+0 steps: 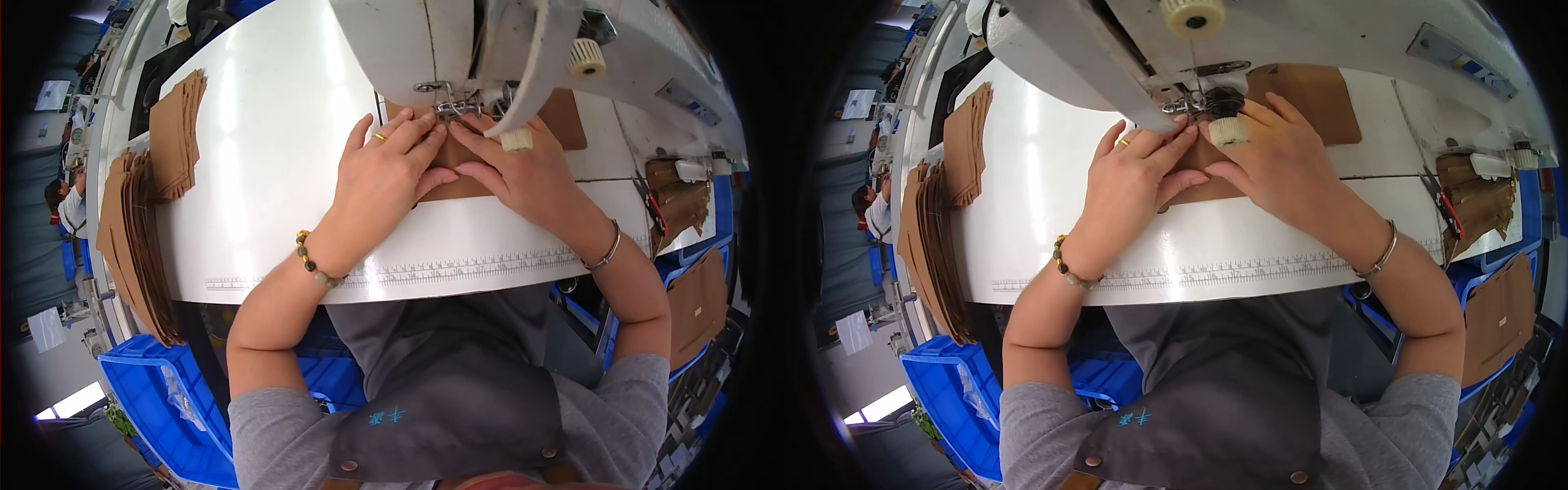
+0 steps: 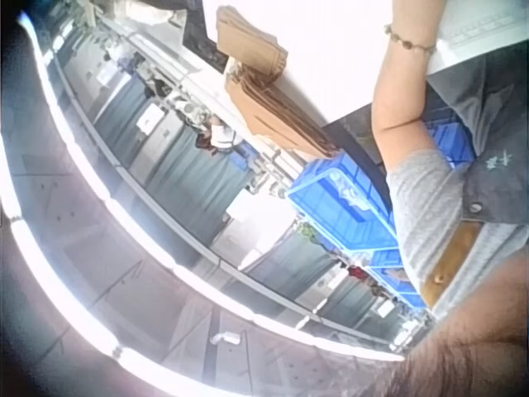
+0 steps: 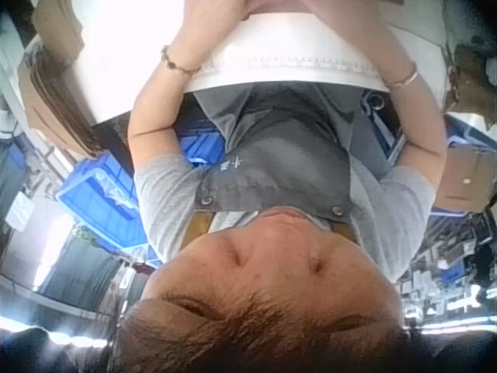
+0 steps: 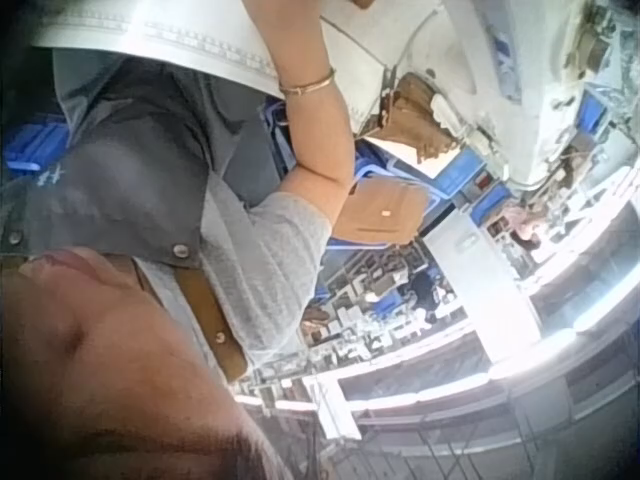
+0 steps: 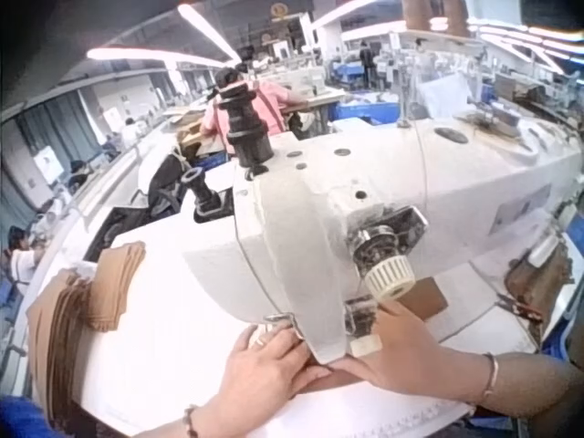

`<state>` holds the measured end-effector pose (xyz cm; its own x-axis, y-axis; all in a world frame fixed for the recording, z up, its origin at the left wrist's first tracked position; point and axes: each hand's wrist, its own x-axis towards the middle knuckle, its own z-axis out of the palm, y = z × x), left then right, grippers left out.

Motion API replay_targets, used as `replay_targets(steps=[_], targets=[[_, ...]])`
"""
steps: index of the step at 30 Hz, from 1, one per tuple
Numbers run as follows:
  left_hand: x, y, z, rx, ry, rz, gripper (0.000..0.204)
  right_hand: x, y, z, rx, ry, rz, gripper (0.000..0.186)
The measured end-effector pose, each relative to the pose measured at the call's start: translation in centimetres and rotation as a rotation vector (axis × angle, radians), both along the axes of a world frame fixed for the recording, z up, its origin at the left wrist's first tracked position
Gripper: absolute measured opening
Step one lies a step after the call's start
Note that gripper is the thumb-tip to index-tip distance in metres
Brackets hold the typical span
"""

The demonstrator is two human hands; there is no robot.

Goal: Sewing pieces of leather and attaching a zipper using an industrial sewing machine.

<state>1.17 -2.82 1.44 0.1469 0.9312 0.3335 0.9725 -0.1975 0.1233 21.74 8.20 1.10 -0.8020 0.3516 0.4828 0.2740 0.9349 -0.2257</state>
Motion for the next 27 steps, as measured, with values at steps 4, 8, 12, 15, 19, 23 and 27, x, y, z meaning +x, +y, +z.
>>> replay_targets(steps=[4,8,12,15,19,23,27], targets=[[0.01,0.05,0.09,-0.015,-0.022,-0.003,0.052,-0.08,0.09,-0.03,-0.017,-0.002,-0.009,0.044],[-0.09,0.16,0.1,-0.012,-0.029,0.0,0.052,-0.05,0.34,-0.14,-0.022,0.008,-0.003,0.042],[-0.08,0.26,-0.04,-0.015,-0.036,-0.004,0.051,-0.01,0.47,-0.33,0.003,0.008,0.009,0.042],[-0.1,0.23,0.0,-0.01,-0.04,-0.008,0.052,-0.05,0.45,-0.26,-0.022,-0.007,0.012,0.043],[-0.05,0.2,0.02,-0.011,-0.024,-0.004,0.051,-0.04,0.41,-0.34,-0.022,-0.008,0.0,0.045],[-0.08,0.15,0.11,-0.018,-0.024,-0.003,0.051,-0.12,0.34,-0.27,-0.029,0.003,-0.002,0.047],[-0.06,0.23,0.08,-0.016,-0.035,-0.012,0.05,-0.06,0.34,-0.15,-0.028,-0.003,0.002,0.047]])
